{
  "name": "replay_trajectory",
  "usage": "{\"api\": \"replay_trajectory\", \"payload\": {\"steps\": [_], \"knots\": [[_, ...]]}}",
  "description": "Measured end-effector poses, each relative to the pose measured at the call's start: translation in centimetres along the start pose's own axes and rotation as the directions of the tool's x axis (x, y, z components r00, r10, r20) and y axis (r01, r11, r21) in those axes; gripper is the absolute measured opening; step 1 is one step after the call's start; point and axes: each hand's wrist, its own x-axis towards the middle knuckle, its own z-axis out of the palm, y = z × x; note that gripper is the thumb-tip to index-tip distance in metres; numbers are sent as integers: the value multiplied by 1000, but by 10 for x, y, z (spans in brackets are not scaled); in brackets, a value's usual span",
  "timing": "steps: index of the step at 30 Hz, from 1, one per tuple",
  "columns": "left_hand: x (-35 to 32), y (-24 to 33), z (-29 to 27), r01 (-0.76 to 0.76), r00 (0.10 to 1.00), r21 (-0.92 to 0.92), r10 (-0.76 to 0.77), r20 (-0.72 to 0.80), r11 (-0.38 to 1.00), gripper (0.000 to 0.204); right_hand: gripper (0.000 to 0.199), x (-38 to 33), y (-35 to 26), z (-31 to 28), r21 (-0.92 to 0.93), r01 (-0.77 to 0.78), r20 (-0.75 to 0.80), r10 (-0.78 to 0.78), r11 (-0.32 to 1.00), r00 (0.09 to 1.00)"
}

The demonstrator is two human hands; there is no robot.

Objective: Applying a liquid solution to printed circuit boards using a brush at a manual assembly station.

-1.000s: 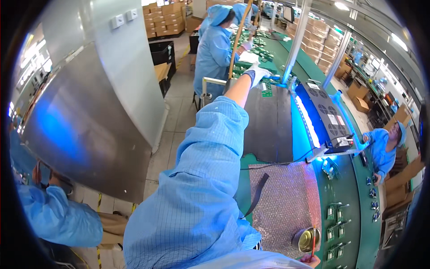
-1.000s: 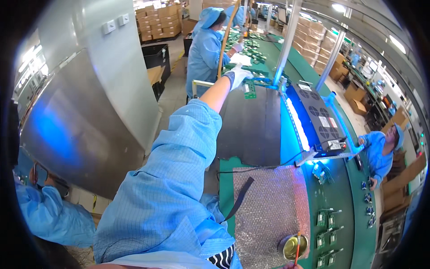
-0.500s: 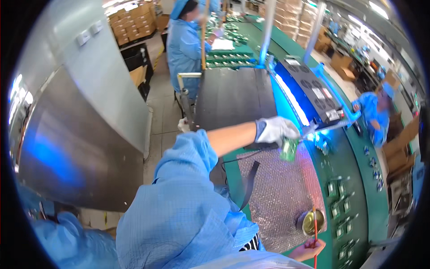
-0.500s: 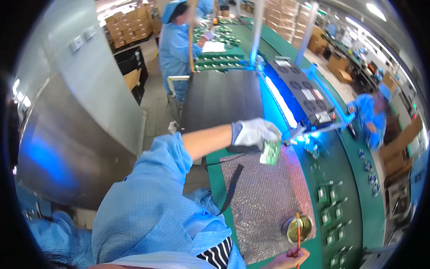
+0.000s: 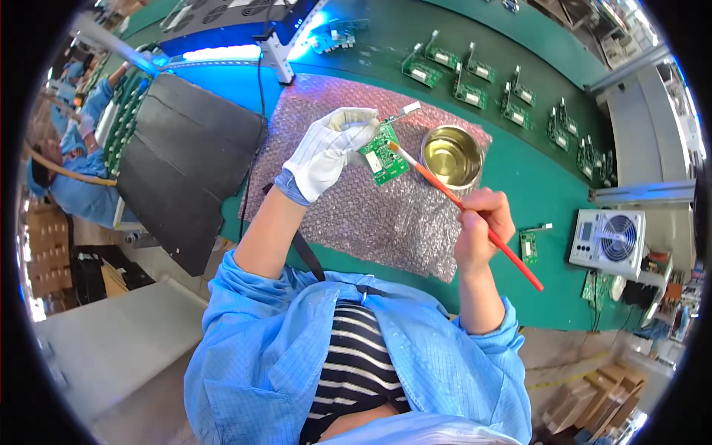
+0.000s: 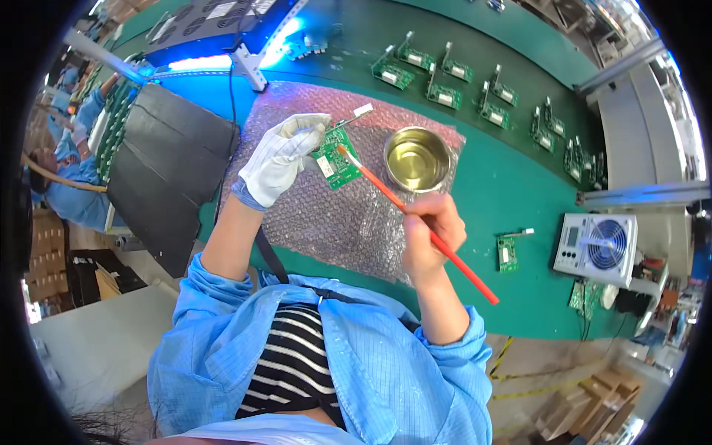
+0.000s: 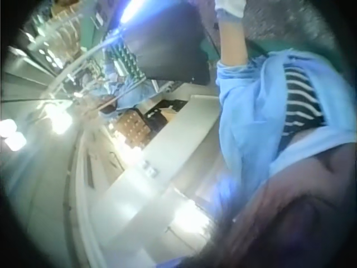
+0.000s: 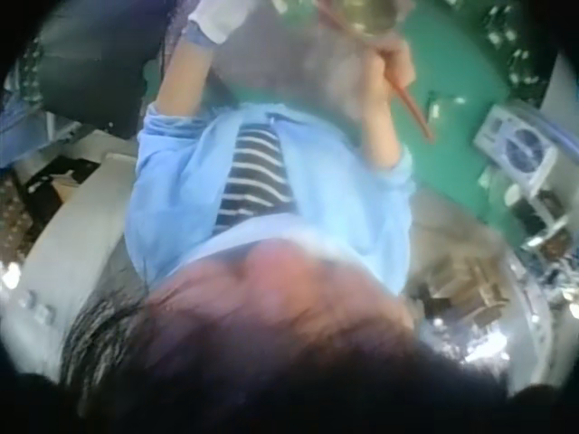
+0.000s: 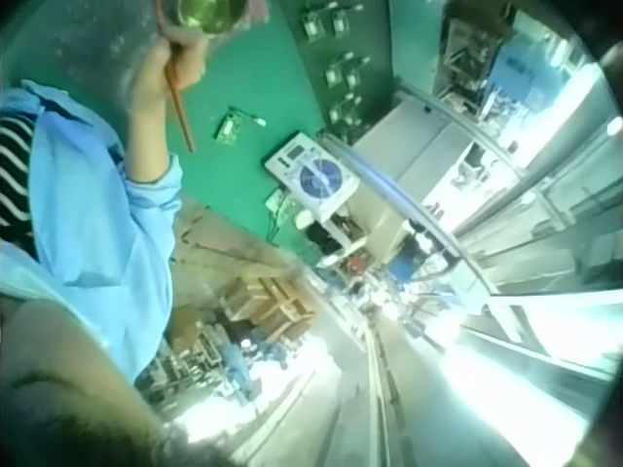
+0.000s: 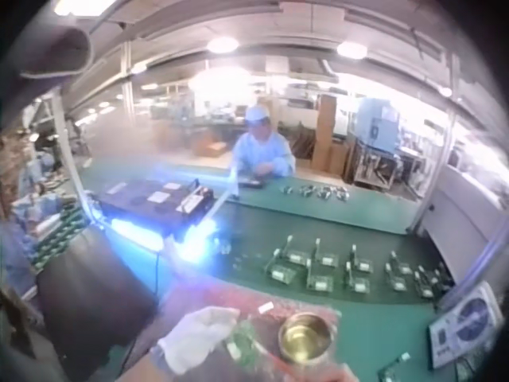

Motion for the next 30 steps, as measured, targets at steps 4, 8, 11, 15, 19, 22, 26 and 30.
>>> {"api": "replay_trajectory", "payload": {"steps": [4,8,11,15,19,22,26,30], "knots": [[9,-8,7,-8,996,72,2,92,997,50,7,2,2,8,-135,70,75,-60,988,995],[14,-15,8,-72,993,152,56,104,986,49,6,2,3,4,-262,120,136,-86,958,987],[13,-17,9,-42,996,149,30,79,988,47,5,4,4,-2,-253,153,178,-110,955,978],[14,-19,13,-35,996,101,26,85,994,44,4,6,7,-1,-197,151,122,-129,969,984],[15,-18,11,-42,996,92,35,83,995,43,9,1,6,-8,-287,63,161,-17,956,987],[15,-17,9,-18,998,100,11,67,995,42,8,-3,6,-18,-282,38,199,19,958,980],[16,-17,10,8,998,76,-13,63,997,40,5,-5,10,-24,-168,38,30,-33,985,999],[15,-16,12,-19,998,121,12,57,993,40,4,5,10,-33,-112,38,85,-29,993,996]]}}
